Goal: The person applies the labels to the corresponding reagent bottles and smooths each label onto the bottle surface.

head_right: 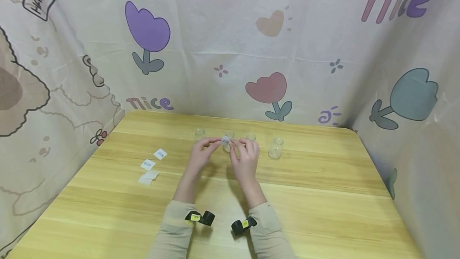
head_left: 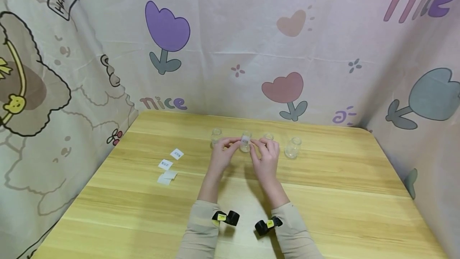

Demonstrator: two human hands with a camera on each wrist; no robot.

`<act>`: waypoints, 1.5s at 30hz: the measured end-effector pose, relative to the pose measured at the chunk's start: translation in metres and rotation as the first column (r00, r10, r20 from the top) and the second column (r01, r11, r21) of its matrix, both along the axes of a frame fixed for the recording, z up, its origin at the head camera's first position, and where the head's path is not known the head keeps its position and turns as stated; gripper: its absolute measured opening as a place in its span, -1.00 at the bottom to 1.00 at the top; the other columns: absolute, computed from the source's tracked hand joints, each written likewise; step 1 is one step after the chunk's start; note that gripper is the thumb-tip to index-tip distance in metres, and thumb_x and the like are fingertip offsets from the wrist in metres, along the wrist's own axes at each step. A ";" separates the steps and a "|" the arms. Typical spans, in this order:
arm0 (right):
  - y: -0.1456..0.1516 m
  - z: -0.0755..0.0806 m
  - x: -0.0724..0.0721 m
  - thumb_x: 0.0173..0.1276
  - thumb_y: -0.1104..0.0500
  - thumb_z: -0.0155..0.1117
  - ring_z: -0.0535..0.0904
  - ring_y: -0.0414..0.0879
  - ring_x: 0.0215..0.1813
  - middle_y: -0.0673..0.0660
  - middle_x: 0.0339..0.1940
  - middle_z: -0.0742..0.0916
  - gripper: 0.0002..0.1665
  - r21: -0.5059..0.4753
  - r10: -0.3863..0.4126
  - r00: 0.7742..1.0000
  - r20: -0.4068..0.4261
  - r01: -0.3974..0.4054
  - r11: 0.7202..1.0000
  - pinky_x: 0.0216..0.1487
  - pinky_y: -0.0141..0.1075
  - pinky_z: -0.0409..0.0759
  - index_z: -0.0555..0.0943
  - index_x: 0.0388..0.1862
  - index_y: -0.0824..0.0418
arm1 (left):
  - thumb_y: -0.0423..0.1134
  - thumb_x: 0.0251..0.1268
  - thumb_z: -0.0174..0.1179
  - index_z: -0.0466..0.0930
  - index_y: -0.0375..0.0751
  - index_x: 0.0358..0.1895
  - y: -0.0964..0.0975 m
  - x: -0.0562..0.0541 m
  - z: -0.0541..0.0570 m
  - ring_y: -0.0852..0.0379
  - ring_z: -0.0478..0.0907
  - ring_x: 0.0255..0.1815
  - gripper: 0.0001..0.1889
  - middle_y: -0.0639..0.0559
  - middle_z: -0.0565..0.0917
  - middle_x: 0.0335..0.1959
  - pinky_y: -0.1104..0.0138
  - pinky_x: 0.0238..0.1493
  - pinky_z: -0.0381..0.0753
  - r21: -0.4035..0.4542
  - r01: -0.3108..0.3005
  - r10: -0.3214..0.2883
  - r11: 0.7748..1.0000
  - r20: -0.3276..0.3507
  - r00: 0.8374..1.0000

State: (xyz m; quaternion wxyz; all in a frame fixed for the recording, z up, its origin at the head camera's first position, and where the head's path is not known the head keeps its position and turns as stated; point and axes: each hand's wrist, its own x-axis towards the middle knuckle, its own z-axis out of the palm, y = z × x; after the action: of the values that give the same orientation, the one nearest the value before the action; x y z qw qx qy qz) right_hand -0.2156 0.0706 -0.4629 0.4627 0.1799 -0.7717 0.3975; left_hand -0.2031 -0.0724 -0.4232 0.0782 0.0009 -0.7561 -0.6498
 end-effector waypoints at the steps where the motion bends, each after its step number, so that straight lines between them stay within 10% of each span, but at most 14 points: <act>1: 0.000 0.000 0.000 0.15 0.33 0.41 0.40 0.08 -0.19 0.19 -0.30 0.63 -0.83 -0.011 0.000 1.000 0.009 0.001 1.000 -0.09 -0.13 0.30 0.73 -0.24 0.29 | -0.15 0.24 0.31 0.74 -0.18 -0.11 -0.001 0.000 0.000 0.13 0.35 -0.13 -0.77 -0.06 0.64 -0.06 0.29 -0.16 0.30 0.019 -0.004 0.004 1.000 -0.001 1.000; 17: -0.003 0.000 0.002 0.23 0.24 0.39 0.37 -0.06 -0.07 0.20 -0.16 0.66 -0.82 -0.234 0.169 0.947 0.275 -0.105 0.967 -0.05 -0.37 0.30 0.72 -0.22 0.30 | -0.15 0.22 0.32 0.71 -0.24 -0.19 -0.001 -0.002 -0.004 0.14 0.33 -0.14 -0.77 0.06 0.61 -0.18 0.27 -0.17 0.25 0.099 -0.024 0.026 0.995 -0.012 1.000; 31: 0.001 0.001 0.002 0.18 0.30 0.41 0.34 -0.11 -0.06 0.23 -0.18 0.64 -0.91 -0.254 0.171 0.940 0.295 -0.095 0.963 -0.03 -0.32 0.28 0.70 -0.34 0.32 | -0.08 0.18 0.36 0.75 -0.12 -0.22 -0.001 -0.001 -0.011 -0.04 0.37 0.01 -0.78 -0.04 0.59 -0.09 0.04 0.08 0.31 -0.094 -0.086 0.072 0.992 -0.143 0.987; 37: 0.002 0.002 0.002 0.14 0.32 0.41 0.34 -0.03 -0.12 0.21 -0.21 0.63 -0.92 -0.162 0.132 0.966 0.222 -0.097 0.982 -0.10 -0.38 0.26 0.70 -0.38 0.33 | -0.08 0.15 0.38 0.75 -0.11 -0.24 -0.002 0.001 -0.011 -0.03 0.38 0.07 -0.79 -0.02 0.59 -0.13 -0.04 0.17 0.28 -0.208 -0.138 0.097 0.968 -0.195 0.976; 45: 0.007 0.002 -0.002 0.10 0.32 0.42 0.35 0.05 -0.19 0.19 -0.23 0.63 -0.93 0.015 0.075 0.989 0.125 -0.078 0.997 -0.15 -0.25 0.25 0.70 -0.40 0.29 | -0.07 0.13 0.40 0.75 -0.09 -0.32 -0.006 0.000 -0.016 -0.06 0.40 -0.04 -0.81 -0.02 0.60 -0.18 -0.02 0.15 0.26 -0.413 -0.231 0.106 0.881 -0.305 0.946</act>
State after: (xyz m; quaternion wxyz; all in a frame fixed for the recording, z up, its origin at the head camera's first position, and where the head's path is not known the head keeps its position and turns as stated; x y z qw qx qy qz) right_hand -0.2173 0.0781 -0.4605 0.3962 0.1888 -0.7955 0.4178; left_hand -0.2035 -0.0779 -0.4388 0.2368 -0.0404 -0.8628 -0.4449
